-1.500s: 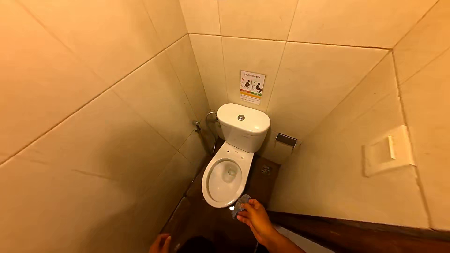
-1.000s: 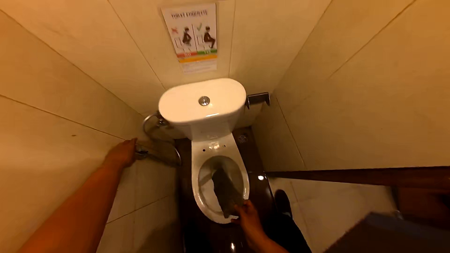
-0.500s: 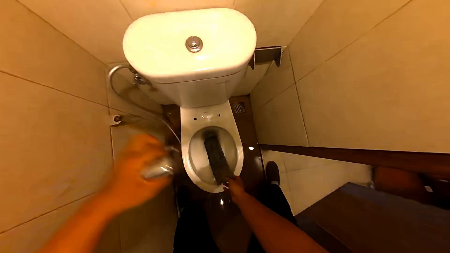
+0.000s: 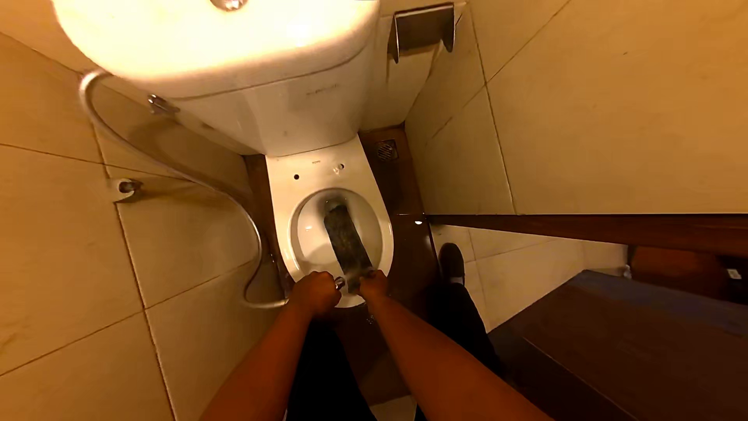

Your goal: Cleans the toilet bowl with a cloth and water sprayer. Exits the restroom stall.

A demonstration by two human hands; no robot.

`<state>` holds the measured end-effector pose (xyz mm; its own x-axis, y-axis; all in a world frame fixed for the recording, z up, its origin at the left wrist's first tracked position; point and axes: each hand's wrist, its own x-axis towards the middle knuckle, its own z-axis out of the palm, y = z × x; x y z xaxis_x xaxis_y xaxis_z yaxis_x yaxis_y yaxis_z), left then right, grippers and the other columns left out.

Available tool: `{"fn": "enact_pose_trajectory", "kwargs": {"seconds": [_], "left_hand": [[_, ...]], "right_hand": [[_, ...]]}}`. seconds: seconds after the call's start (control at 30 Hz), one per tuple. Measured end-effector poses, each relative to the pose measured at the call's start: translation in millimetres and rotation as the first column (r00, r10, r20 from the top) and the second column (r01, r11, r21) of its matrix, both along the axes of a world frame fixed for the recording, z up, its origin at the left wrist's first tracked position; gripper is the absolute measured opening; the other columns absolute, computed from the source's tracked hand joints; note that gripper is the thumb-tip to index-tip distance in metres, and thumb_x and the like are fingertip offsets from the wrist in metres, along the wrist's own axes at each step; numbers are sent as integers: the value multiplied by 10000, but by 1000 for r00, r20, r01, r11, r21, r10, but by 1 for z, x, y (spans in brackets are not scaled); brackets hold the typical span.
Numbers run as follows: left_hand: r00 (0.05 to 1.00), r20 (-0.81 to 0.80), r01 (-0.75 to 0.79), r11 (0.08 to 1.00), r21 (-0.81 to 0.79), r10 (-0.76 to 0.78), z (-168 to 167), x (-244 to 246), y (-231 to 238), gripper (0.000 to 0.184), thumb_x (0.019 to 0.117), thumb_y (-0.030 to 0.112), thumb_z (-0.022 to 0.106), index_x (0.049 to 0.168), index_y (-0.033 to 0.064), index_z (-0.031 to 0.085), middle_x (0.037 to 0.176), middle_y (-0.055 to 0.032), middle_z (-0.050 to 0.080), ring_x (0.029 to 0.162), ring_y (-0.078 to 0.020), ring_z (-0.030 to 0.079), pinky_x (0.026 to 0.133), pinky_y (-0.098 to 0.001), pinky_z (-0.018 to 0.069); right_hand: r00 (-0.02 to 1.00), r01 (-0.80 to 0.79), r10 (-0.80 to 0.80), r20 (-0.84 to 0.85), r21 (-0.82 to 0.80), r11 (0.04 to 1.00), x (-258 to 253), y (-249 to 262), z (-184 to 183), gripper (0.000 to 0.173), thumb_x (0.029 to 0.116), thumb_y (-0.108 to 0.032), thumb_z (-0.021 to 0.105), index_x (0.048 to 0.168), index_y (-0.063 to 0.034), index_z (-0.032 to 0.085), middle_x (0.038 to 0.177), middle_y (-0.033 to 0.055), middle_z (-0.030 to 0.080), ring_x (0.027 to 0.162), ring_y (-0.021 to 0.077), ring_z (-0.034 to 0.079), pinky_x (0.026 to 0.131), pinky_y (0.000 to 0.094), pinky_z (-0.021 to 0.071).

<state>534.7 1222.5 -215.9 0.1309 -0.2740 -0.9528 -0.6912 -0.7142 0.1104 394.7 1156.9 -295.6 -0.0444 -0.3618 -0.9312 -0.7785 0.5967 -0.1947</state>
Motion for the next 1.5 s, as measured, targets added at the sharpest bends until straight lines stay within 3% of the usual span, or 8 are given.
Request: {"fn": "enact_pose_trajectory", "kwargs": {"seconds": [0.23,0.57,0.67,0.9,1.07,1.17,1.33,1.5], "left_hand": [[999,-54,-6,998,-70,3,-5,5,9,387,998,404,571,933,55,723,1128,-142,701,1112,-334,662,932,-584,531],[997,-51,-59,997,-47,56,-4,-2,11,344,981,389,595,907,73,708,1077,-126,705,1058,-321,680,872,-580,553],[994,-75,-82,996,-19,80,-1,-6,8,337,974,392,600,942,74,709,1084,-132,702,1060,-327,679,873,-596,552],[994,-85,-67,998,17,68,2,-24,4,319,999,355,580,1019,65,712,1084,-161,709,1054,-354,688,856,-612,558],[992,23,-124,992,-2,124,-2,-32,7,313,995,331,557,1054,59,702,1111,-162,709,1073,-349,692,858,-594,563],[988,-3,-153,988,-16,153,-2,-33,8,348,995,358,572,1084,44,694,1109,-173,710,1082,-366,686,881,-601,554],[986,-41,-162,986,-42,161,-7,-40,8,348,1007,376,538,1078,68,682,1085,-146,709,1066,-332,691,878,-580,557],[987,-43,-158,986,-47,156,-3,-49,5,359,1004,398,546,1099,77,676,1082,-151,713,1067,-341,694,874,-583,560]], "right_hand": [[997,-70,70,-7,36,997,0,8,-8,362,1001,-173,644,1325,-23,583,1243,225,665,1116,364,675,941,565,560],[999,-41,41,-28,1,999,-16,14,-14,298,1016,-211,625,1265,-47,633,1171,211,690,1031,351,708,885,554,593],[994,-79,79,-76,-2,997,-29,16,-9,338,1018,-225,633,1297,-35,609,1189,228,683,1061,363,697,907,548,580],[996,80,-78,-46,29,996,-36,22,-3,318,1025,-148,623,1300,4,570,1151,223,679,973,308,728,847,459,620],[998,57,-55,-40,46,997,-37,19,-3,331,1020,-151,624,1309,-2,563,1157,214,684,967,293,736,840,447,627],[999,27,-25,-28,67,997,-36,16,0,368,1029,-165,616,1352,-1,550,1193,223,674,992,302,731,861,454,623],[997,-73,76,-28,102,992,-32,6,7,312,1017,-158,609,1297,-19,607,1160,199,701,999,292,732,872,459,613],[999,-43,42,15,120,992,-34,1,17,307,1014,-124,589,1303,-19,594,1117,183,717,933,258,750,820,420,633]]}}
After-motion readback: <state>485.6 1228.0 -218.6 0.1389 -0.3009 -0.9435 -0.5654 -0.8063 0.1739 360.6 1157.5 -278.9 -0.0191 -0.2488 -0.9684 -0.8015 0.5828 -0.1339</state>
